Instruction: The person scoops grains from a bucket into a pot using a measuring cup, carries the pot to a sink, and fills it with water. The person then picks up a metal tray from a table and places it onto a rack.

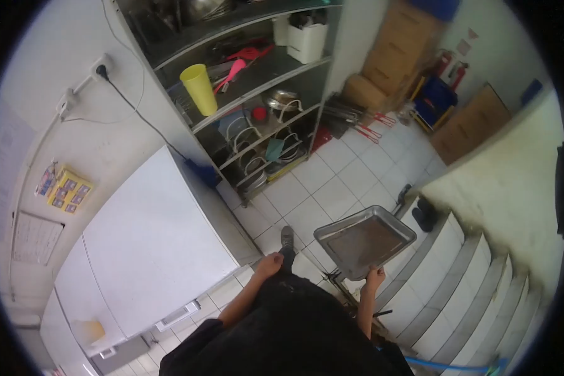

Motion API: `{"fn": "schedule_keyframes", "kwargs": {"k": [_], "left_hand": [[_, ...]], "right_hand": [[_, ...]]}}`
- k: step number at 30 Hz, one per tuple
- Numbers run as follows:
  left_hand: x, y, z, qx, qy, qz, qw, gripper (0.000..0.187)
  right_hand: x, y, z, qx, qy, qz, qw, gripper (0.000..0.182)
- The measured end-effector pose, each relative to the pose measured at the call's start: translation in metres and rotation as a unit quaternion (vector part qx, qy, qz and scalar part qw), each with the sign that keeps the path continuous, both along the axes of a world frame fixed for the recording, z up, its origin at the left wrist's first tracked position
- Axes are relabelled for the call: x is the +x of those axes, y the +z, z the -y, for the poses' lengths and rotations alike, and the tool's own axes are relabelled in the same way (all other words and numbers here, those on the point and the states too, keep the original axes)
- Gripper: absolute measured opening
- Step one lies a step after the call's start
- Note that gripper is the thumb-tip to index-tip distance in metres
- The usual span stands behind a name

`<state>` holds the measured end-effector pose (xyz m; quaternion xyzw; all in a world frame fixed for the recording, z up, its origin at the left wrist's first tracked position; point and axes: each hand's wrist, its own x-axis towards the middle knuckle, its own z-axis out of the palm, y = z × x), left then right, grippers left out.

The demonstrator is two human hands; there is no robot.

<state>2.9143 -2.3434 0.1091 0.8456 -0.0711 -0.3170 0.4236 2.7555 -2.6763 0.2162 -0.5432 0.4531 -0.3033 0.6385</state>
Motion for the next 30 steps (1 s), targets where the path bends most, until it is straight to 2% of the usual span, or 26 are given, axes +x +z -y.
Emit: {"fn": "schedule_keyframes", "kwargs": {"k": [2,4,5,6,7,8,9,10,11,13,14,15,18,22,24,25,26,27,29,30], "left_hand": [[0.053,-0.005,0.014,0.009,0.041,0.054,0.998,0.029],[0.082,-0.025,0.033,0.063,0.016,0.11,0.992,0.032],[0.11,-0.025,0.049,0.056,0.067,0.117,0.989,0.032],[0.121,-0.025,0.052,0.131,0.002,0.087,0.988,0.035],[0.127,-0.024,0.045,0.206,-0.058,0.049,0.976,0.038],[0.139,-0.01,0.053,0.171,0.09,-0.073,0.978,0.039],[0.147,-0.002,0.054,0.166,0.117,-0.021,0.979,0.036],[0.152,-0.016,0.064,0.165,0.147,0.032,0.975,0.033],[0.171,-0.056,0.069,0.192,0.136,0.082,0.968,0.029],[0.176,0.011,0.065,0.112,0.295,0.041,0.948,0.028],[0.173,0.032,0.057,0.114,0.358,0.031,0.926,0.029],[0.165,0.041,0.062,0.106,0.413,0.02,0.904,0.03],[0.101,0.064,0.066,0.118,0.605,0.03,0.787,0.031],[-0.027,0.014,0.132,0.194,0.761,-0.03,0.618,0.035],[-0.085,0.029,0.204,0.204,0.788,-0.196,0.547,0.033],[-0.115,0.014,0.241,0.162,0.812,-0.274,0.489,0.033],[-0.158,-0.053,0.28,0.175,0.748,-0.325,0.551,0.035],[-0.176,-0.014,0.3,0.115,0.602,-0.428,0.664,0.039],[-0.213,-0.008,0.362,0.068,0.714,-0.412,0.562,0.039],[-0.217,-0.003,0.374,0.067,0.717,-0.411,0.558,0.039]], "right_hand": [[0.026,-0.04,0.03,-0.014,-0.007,-0.011,1.0,0.022],[0.069,-0.036,0.041,0.034,-0.042,-0.075,0.996,0.03],[0.095,-0.045,0.046,0.004,-0.054,0.037,0.998,0.036],[0.11,-0.035,0.057,0.07,-0.012,-0.041,0.997,0.036],[0.127,-0.025,0.064,0.047,-0.015,-0.123,0.991,0.025],[0.146,-0.059,0.084,0.068,0.0,-0.038,0.997,0.03],[0.17,-0.09,0.106,0.06,0.044,-0.056,0.996,0.03],[0.207,-0.095,0.11,0.049,0.102,-0.084,0.99,0.03],[0.246,-0.101,0.113,0.04,0.155,-0.1,0.982,0.03],[0.311,-0.11,0.114,0.029,0.277,-0.127,0.952,0.031],[0.339,-0.112,0.113,0.024,0.333,-0.136,0.933,0.031],[0.368,-0.117,0.117,0.016,0.387,-0.143,0.911,0.031],[0.436,-0.127,0.124,-0.003,0.513,-0.158,0.844,0.032],[0.472,-0.128,0.126,-0.006,0.588,-0.176,0.789,0.034],[0.481,-0.13,0.126,0.003,0.614,-0.18,0.769,0.035],[0.484,-0.131,0.129,0.007,0.622,-0.183,0.762,0.035],[0.484,-0.13,0.133,0.008,0.628,-0.186,0.756,0.036],[0.487,-0.131,0.138,0.008,0.632,-0.19,0.751,0.036],[0.489,-0.134,0.151,0.009,0.64,-0.196,0.742,0.037],[0.489,-0.135,0.156,0.011,0.644,-0.198,0.739,0.037]]}}
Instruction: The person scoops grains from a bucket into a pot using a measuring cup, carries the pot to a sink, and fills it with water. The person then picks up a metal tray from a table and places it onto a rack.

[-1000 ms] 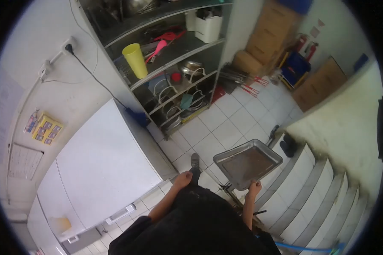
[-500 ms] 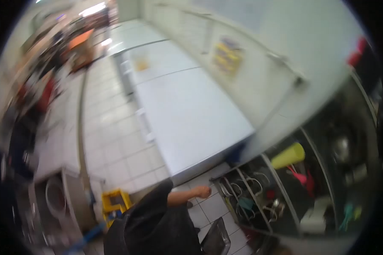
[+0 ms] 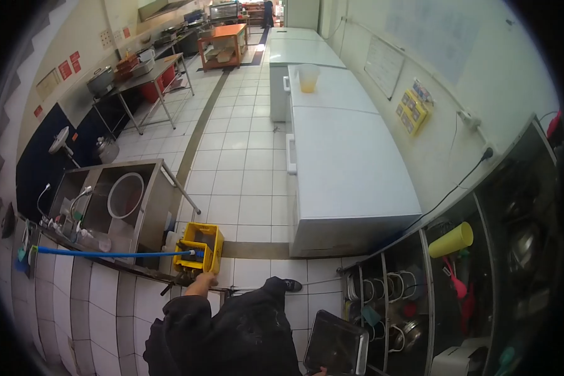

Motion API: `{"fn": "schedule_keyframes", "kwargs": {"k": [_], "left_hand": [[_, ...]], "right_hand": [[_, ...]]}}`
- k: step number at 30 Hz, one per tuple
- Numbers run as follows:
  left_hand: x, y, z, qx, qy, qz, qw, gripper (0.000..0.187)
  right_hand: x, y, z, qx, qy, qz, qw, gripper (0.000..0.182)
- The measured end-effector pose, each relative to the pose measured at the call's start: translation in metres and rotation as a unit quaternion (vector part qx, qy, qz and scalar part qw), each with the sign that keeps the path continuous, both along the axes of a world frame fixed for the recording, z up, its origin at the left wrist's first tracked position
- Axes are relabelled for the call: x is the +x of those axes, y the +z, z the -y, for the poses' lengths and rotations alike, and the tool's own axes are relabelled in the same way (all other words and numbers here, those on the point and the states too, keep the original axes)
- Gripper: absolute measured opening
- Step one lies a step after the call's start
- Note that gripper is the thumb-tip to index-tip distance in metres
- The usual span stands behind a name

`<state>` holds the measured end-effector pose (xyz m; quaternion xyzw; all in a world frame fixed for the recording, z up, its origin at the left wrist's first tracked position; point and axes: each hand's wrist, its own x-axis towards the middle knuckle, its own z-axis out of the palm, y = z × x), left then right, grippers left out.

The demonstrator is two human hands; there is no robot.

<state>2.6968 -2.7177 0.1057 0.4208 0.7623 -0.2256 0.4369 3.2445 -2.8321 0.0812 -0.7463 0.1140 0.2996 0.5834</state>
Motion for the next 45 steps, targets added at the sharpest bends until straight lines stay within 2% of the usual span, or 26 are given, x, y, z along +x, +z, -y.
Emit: {"fn": "schedule_keyframes", "kwargs": {"k": [2,4,6,8,9,10,14,15,16,17,18,19,21,23,25,26,27,28,29,32,35,39,41,43,44,45], "left_hand": [[-0.001,0.01,0.011,0.097,0.132,-0.07,0.984,0.037],[0.021,0.023,-0.001,0.104,0.092,-0.073,0.988,0.036],[0.039,0.011,-0.025,0.056,-0.005,0.026,0.998,0.032],[0.081,0.018,-0.055,0.087,-0.007,0.052,0.995,0.028],[0.105,0.001,-0.069,0.152,-0.017,0.025,0.988,0.028],[0.126,-0.009,-0.087,0.174,-0.094,0.063,0.978,0.031],[0.248,0.013,-0.128,0.314,-0.171,0.156,0.921,0.035],[0.277,0.0,-0.137,0.316,-0.191,0.197,0.908,0.036],[0.302,-0.014,-0.145,0.288,-0.219,0.274,0.891,0.031],[0.33,0.002,-0.141,0.252,-0.252,0.332,0.874,0.026],[0.358,0.017,-0.137,0.209,-0.295,0.354,0.862,0.023],[0.378,0.006,-0.136,0.175,-0.346,0.381,0.84,0.024],[0.421,0.006,-0.124,0.1,-0.425,0.386,0.813,0.022],[0.444,-0.005,-0.12,0.058,-0.489,0.383,0.782,0.022],[0.474,-0.056,-0.139,-0.007,-0.654,0.317,0.687,0.026],[0.481,-0.108,-0.16,0.054,-0.837,0.318,0.442,0.024],[0.477,-0.136,-0.167,-0.029,-0.709,0.335,0.62,0.023],[0.502,-0.115,-0.147,-0.059,-0.693,0.189,0.693,0.025],[0.514,-0.119,-0.144,-0.063,-0.734,0.222,0.639,0.027],[0.554,-0.115,-0.117,-0.07,-0.744,0.201,0.633,0.027],[0.588,-0.14,-0.109,-0.079,-0.797,0.221,0.556,0.022],[0.636,-0.251,-0.114,-0.065,-0.82,0.292,0.488,0.03],[0.685,-0.309,-0.077,-0.082,-0.793,0.123,0.591,0.032],[0.723,-0.359,-0.067,-0.159,-0.611,0.206,0.748,0.037],[0.742,-0.383,-0.061,-0.189,-0.506,0.241,0.806,0.042],[0.755,-0.4,-0.054,-0.183,-0.463,0.317,0.807,0.053]], "right_hand": [[0.002,-0.005,0.015,0.0,0.002,-0.006,1.0,0.038],[0.005,-0.009,0.035,-0.002,-0.002,-0.008,1.0,0.039],[0.009,-0.013,0.059,-0.002,-0.012,-0.011,1.0,0.04],[0.015,-0.02,0.088,0.004,-0.028,-0.014,1.0,0.041],[0.021,-0.024,0.108,0.014,-0.041,-0.015,0.999,0.042],[0.026,-0.026,0.126,0.033,-0.048,-0.015,0.998,0.042],[-0.007,0.007,0.144,0.21,-0.08,-0.026,0.974,0.037],[-0.012,0.005,0.146,0.214,-0.078,-0.014,0.974,0.035],[-0.025,0.067,0.127,0.186,-0.105,0.05,0.976,0.035],[-0.03,0.045,0.142,0.153,-0.134,-0.001,0.979,0.032],[-0.036,0.051,0.141,0.135,-0.169,0.046,0.975,0.029],[-0.047,0.012,0.154,-0.002,-0.221,0.004,0.975,0.025],[-0.06,0.058,0.156,-0.003,-0.221,0.037,0.974,0.018],[-0.078,0.06,0.161,-0.04,-0.275,0.036,0.96,0.02],[-0.077,0.056,0.154,-0.059,-0.307,0.045,0.949,0.023],[-0.087,0.051,0.157,-0.06,-0.342,0.021,0.938,0.023],[-0.11,0.038,0.153,-0.055,-0.377,0.002,0.925,0.023],[-0.114,0.03,0.141,-0.052,-0.413,-0.021,0.909,0.023],[-0.11,0.033,0.128,-0.049,-0.441,-0.025,0.896,0.023],[-0.122,0.037,0.119,-0.072,-0.497,-0.054,0.863,0.023],[-0.139,0.003,0.101,-0.089,-0.551,-0.072,0.826,0.025],[-0.128,-0.066,0.095,-0.072,-0.569,-0.144,0.807,0.029],[-0.112,-0.118,0.09,-0.019,-0.603,-0.071,0.794,0.03],[-0.087,-0.167,0.088,0.006,-0.604,-0.048,0.796,0.031],[-0.079,-0.19,0.091,-0.007,-0.567,-0.1,0.817,0.034],[-0.071,-0.216,0.09,-0.015,-0.525,-0.15,0.838,0.041]]}}
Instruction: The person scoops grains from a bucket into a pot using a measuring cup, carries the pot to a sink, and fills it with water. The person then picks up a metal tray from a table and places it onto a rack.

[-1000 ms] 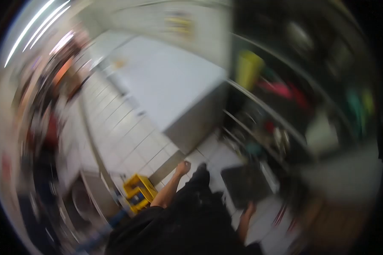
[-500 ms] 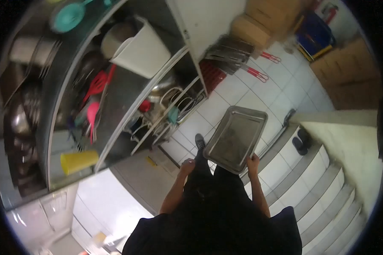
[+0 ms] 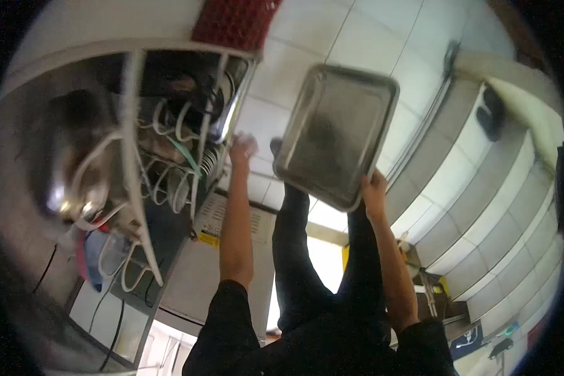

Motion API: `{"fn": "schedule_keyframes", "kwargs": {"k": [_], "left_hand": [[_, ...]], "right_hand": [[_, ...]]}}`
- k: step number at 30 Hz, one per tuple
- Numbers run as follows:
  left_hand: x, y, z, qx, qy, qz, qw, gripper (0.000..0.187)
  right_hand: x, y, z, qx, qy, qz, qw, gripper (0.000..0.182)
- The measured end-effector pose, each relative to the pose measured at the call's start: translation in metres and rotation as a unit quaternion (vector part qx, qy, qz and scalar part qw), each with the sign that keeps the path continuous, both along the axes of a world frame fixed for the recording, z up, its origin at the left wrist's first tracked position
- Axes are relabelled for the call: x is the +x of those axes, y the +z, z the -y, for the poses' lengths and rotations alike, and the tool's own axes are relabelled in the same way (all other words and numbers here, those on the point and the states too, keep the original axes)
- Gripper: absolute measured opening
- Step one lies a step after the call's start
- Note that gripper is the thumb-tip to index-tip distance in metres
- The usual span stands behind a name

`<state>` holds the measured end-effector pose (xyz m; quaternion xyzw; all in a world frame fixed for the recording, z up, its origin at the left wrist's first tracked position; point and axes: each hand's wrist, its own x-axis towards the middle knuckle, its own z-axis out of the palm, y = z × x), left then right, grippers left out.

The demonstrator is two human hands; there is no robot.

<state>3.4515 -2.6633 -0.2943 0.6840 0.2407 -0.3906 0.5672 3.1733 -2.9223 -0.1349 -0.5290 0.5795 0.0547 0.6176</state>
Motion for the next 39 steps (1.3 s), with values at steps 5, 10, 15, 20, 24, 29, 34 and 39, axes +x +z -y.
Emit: {"fn": "schedule_keyframes", "kwargs": {"k": [5,10,15,20,24,29,34,39], "left_hand": [[0.094,-0.098,0.023,-0.143,0.448,-0.047,0.881,0.071],[0.126,-0.131,0.026,-0.336,0.322,0.038,0.884,0.054],[0.135,-0.127,-0.003,-0.307,0.444,-0.069,0.839,0.047],[0.123,-0.075,-0.005,-0.282,0.419,-0.069,0.86,0.046],[0.114,-0.045,0.013,-0.227,0.4,-0.09,0.884,0.053],[0.084,-0.018,0.05,-0.18,0.306,-0.107,0.929,0.051],[0.068,-0.012,0.053,-0.157,0.273,-0.072,0.946,0.048],[0.064,-0.03,0.035,-0.121,0.256,-0.049,0.958,0.041]], "right_hand": [[0.018,-0.138,-0.04,-0.023,0.01,0.16,0.987,0.024],[0.064,-0.162,-0.073,0.045,-0.035,0.11,0.992,0.022],[0.086,-0.166,-0.107,0.071,0.002,0.096,0.993,0.019],[0.109,-0.149,-0.141,0.073,-0.024,0.067,0.995,0.023],[0.132,-0.149,-0.147,0.06,0.021,0.04,0.997,0.017],[0.149,-0.194,-0.181,-0.014,-0.027,0.094,0.995,0.019],[0.148,-0.236,-0.196,-0.044,0.019,0.116,0.992,0.017],[0.151,-0.325,-0.174,-0.104,-0.091,0.123,0.983,0.047]]}}
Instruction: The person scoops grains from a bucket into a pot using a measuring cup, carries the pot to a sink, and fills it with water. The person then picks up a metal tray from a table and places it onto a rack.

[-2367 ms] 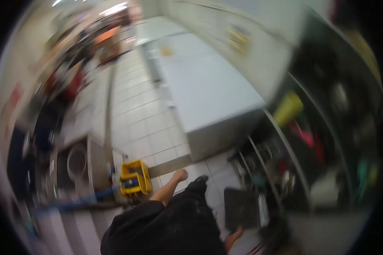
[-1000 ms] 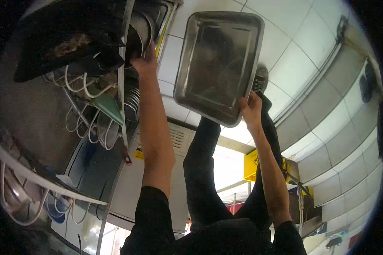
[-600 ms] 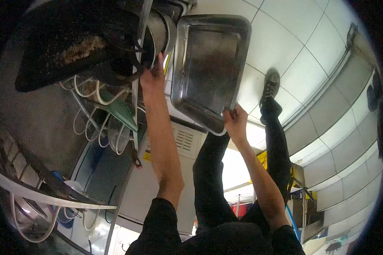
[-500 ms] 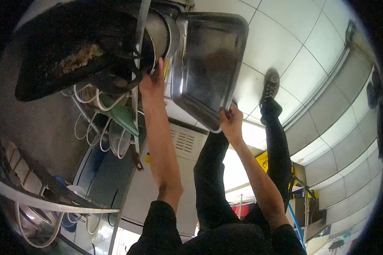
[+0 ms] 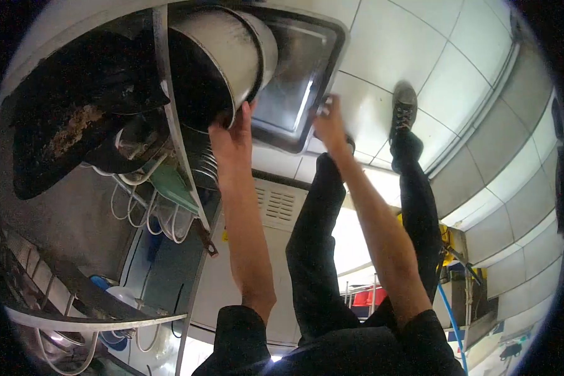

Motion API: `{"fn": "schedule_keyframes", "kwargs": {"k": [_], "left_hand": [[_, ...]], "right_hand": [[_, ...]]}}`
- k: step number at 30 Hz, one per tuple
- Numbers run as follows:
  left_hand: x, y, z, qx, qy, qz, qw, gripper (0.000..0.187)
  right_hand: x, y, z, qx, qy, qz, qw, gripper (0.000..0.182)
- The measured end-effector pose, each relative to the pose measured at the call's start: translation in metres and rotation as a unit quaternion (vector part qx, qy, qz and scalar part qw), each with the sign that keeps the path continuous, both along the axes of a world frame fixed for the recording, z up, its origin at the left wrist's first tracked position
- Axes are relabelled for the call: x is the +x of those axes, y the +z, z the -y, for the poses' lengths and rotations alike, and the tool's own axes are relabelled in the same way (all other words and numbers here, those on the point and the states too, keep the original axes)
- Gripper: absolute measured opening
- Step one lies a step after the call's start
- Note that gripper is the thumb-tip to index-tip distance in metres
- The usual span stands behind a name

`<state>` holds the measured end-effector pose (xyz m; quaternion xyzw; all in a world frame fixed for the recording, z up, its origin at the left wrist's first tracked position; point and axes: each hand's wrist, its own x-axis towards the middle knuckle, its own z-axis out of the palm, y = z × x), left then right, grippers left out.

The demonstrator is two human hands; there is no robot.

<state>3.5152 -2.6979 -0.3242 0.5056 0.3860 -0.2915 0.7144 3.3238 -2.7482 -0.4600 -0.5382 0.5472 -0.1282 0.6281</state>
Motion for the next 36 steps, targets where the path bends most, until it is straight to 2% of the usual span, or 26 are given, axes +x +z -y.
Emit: {"fn": "schedule_keyframes", "kwargs": {"k": [1,3,4,7,8,10,11,12,14,16,19,21,22,23,24,25,26,27,28,30,32,33,35,36], "left_hand": [[-0.001,0.003,-0.001,-0.003,-0.002,0.0,1.0,0.04],[-0.011,0.009,-0.004,-0.026,0.01,-0.013,1.0,0.037],[-0.017,0.011,-0.006,-0.03,0.012,-0.019,0.999,0.037],[-0.031,0.019,-0.004,0.027,0.019,-0.074,0.997,0.032],[-0.039,0.021,-0.008,0.031,0.021,-0.078,0.996,0.032],[-0.049,0.024,-0.014,0.152,-0.134,-0.016,0.979,0.031],[-0.048,0.025,-0.017,0.189,-0.171,0.005,0.967,0.031],[-0.047,0.025,-0.021,0.228,-0.207,0.023,0.951,0.031],[-0.034,0.007,-0.017,0.128,0.003,0.024,0.992,0.032],[-0.012,-0.004,-0.012,0.123,0.028,0.051,0.991,0.035],[0.033,-0.014,-0.02,0.126,0.054,0.095,0.986,0.041],[0.048,-0.025,-0.04,0.209,0.045,0.228,0.95,0.042],[0.045,-0.025,-0.046,0.213,0.042,0.227,0.949,0.042],[0.04,-0.024,-0.049,0.257,-0.05,0.255,0.931,0.041],[0.033,-0.023,-0.054,0.3,-0.142,0.278,0.901,0.04],[0.024,-0.028,-0.061,0.309,-0.113,0.237,0.914,0.037],[0.011,-0.043,-0.095,0.332,-0.156,0.227,0.902,0.037],[-0.006,-0.057,-0.129,0.353,-0.197,0.214,0.889,0.037],[-0.025,-0.053,-0.14,0.343,-0.107,0.129,0.924,0.04],[-0.061,-0.036,-0.155,0.267,0.067,-0.031,0.961,0.05],[-0.088,-0.029,-0.185,0.207,0.15,-0.109,0.961,0.055],[-0.097,-0.033,-0.214,0.152,0.208,-0.11,0.96,0.056],[-0.095,-0.04,-0.244,0.094,0.27,-0.109,0.952,0.057],[-0.083,-0.049,-0.25,0.14,0.306,-0.106,0.936,0.046]], "right_hand": [[0.006,-0.007,0.011,0.066,-0.052,0.024,0.996,0.051],[0.01,0.015,0.055,0.045,0.151,-0.131,0.979,0.045],[0.015,0.029,0.066,0.086,0.178,-0.139,0.97,0.05],[0.016,0.05,0.061,0.109,0.21,-0.123,0.964,0.064],[0.021,0.062,0.049,0.054,0.197,-0.063,0.977,0.058],[0.043,0.084,0.039,0.14,0.152,-0.063,0.976,0.061],[0.047,0.063,0.029,0.072,0.184,-0.069,0.978,0.058],[0.057,0.054,0.023,0.082,0.186,-0.06,0.977,0.058],[0.073,0.032,0.014,0.181,0.148,0.043,0.971,0.056],[0.094,0.005,0.01,0.209,0.145,0.089,0.963,0.057],[0.135,-0.017,0.017,0.281,0.192,0.293,0.893,0.058],[0.177,-0.052,0.021,0.246,0.308,0.283,0.874,0.05],[0.196,-0.043,0.033,0.217,0.357,0.242,0.876,0.048],[0.215,-0.031,0.047,0.187,0.407,0.201,0.871,0.047],[0.226,-0.015,0.055,0.193,0.411,0.152,0.878,0.041],[0.231,-0.002,0.055,0.2,0.415,0.103,0.882,0.037],[0.228,0.003,0.05,0.2,0.419,0.107,0.879,0.037],[0.217,0.004,0.045,0.068,0.498,0.052,0.863,0.033],[0.202,0.002,0.044,-0.069,0.562,-0.007,0.824,0.03],[0.142,0.014,0.046,-0.028,0.457,-0.025,0.889,0.035],[0.074,0.006,0.045,0.025,0.415,-0.058,0.908,0.023],[0.034,0.023,0.052,0.067,0.36,-0.008,0.931,0.018],[-0.032,0.031,0.069,-0.058,0.492,-0.102,0.863,0.015],[-0.07,0.024,0.067,-0.111,0.495,-0.144,0.85,0.014]]}}
